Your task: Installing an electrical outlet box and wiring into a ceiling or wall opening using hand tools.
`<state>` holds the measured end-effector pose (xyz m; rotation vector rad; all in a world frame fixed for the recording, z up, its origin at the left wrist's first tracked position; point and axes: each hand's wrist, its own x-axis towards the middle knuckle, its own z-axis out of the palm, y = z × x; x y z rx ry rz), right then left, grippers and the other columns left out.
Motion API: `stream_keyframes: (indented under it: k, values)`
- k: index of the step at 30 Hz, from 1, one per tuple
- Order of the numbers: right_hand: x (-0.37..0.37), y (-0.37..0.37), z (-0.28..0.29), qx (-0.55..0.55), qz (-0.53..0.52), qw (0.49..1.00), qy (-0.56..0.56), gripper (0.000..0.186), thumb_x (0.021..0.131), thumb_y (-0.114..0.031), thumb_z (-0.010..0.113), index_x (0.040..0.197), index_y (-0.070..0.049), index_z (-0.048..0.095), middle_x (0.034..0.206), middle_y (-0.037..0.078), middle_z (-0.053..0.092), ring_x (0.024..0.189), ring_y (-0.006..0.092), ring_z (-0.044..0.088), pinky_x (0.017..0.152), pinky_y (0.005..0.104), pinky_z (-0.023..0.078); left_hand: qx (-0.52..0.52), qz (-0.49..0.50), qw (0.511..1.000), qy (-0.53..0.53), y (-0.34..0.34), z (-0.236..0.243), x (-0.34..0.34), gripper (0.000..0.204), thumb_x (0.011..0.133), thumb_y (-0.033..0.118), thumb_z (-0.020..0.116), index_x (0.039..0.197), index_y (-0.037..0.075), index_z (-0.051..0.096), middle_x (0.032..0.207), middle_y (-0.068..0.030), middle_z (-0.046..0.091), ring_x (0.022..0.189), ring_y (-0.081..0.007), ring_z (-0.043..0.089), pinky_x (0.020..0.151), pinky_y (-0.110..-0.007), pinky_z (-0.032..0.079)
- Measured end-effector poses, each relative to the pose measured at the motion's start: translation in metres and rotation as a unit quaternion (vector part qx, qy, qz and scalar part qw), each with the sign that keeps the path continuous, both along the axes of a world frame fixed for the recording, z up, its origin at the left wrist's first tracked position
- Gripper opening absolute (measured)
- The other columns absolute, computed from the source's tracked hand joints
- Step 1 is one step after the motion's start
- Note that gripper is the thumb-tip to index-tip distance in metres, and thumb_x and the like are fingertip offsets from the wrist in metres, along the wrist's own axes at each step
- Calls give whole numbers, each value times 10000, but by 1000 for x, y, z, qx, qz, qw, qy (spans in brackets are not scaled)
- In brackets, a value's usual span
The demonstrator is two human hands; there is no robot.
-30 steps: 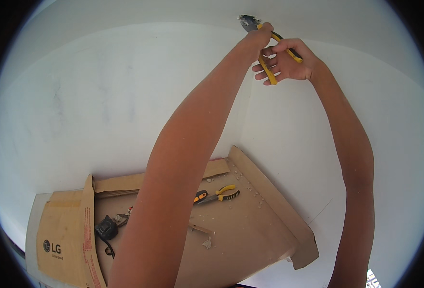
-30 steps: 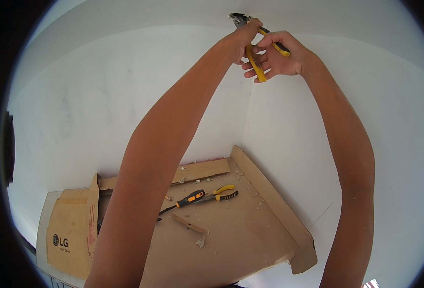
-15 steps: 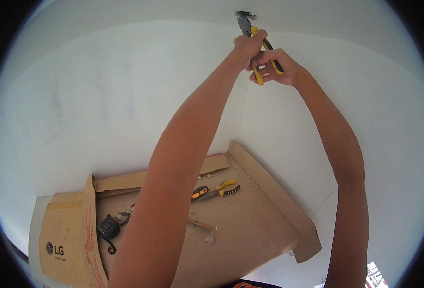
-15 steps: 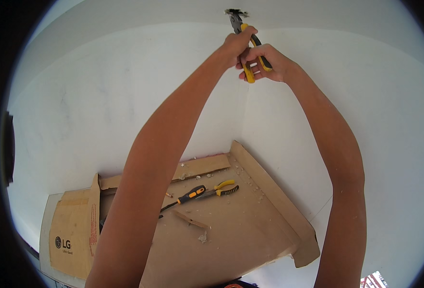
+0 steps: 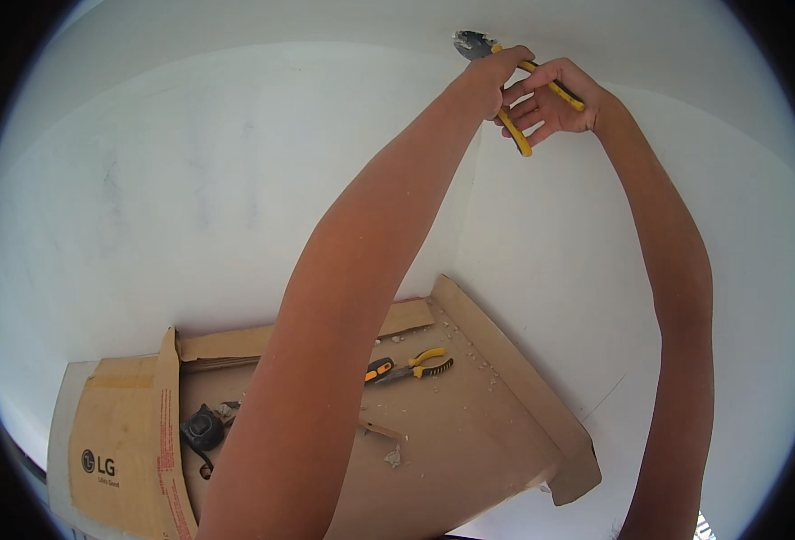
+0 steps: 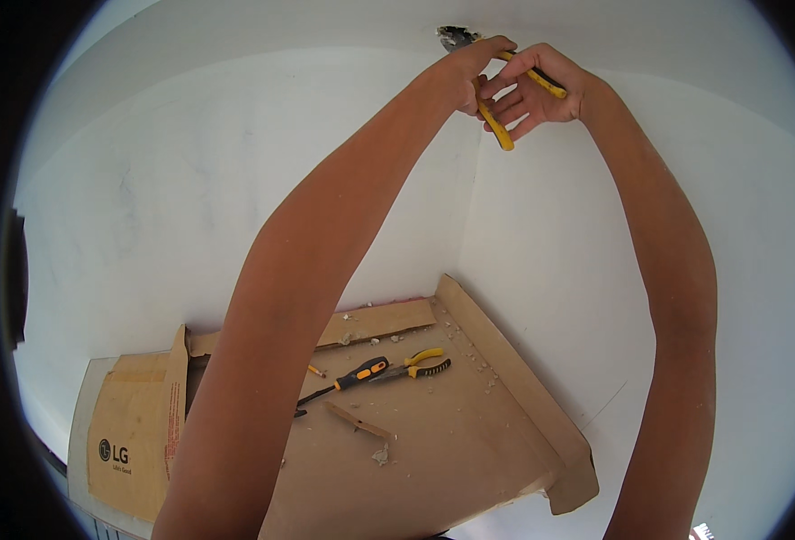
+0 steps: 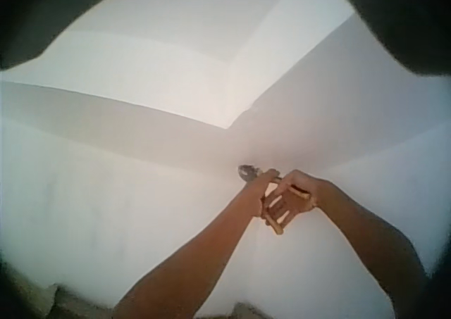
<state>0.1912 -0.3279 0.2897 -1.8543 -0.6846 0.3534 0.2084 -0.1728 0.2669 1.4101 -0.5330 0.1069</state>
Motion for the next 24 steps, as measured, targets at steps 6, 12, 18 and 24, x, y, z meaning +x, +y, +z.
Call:
stream_keyframes:
  k: [6, 12, 18, 24]
  values:
    - [6, 11, -22, 30, 40, 998, 35, 520, 824, -303, 488, 1191, 60, 551, 1088, 280, 598, 1046, 394, 606, 995, 554, 438, -50, 38, 998, 17, 4, -2, 27, 541, 856, 383, 643, 1264, 57, 504, 1238, -219, 440, 809, -213, 528, 822, -398, 481]
    - [21, 3, -30, 6, 59, 998, -30, 353, 785, -260, 516, 1011, -1, 596, 969, 153, 607, 830, 286, 605, 800, 448, 492, -85, 87, 993, -5, -7, -7, 24, 432, 822, 329, 680, 1058, -9, 549, 879, -148, 496, 563, -171, 476, 518, -336, 458]
    - [38, 50, -88, 78, -48, 988, -120, 306, 779, -199, 547, 998, 8, 599, 1015, 167, 610, 876, 326, 659, 843, 476, 550, -31, 117, 989, -89, 24, -41, 49, 456, 762, 337, 743, 912, -54, 562, 686, -90, 469, 465, -173, 431, 425, -341, 411]
    - [31, 29, -70, 146, 48, 988, 7, 487, 711, -133, 522, 1139, 82, 612, 1140, 257, 589, 1041, 452, 613, 923, 581, 502, 32, 99, 993, -47, 25, -28, 21, 507, 796, 408, 747, 947, -42, 567, 761, -105, 480, 576, -195, 460, 454, -368, 367]
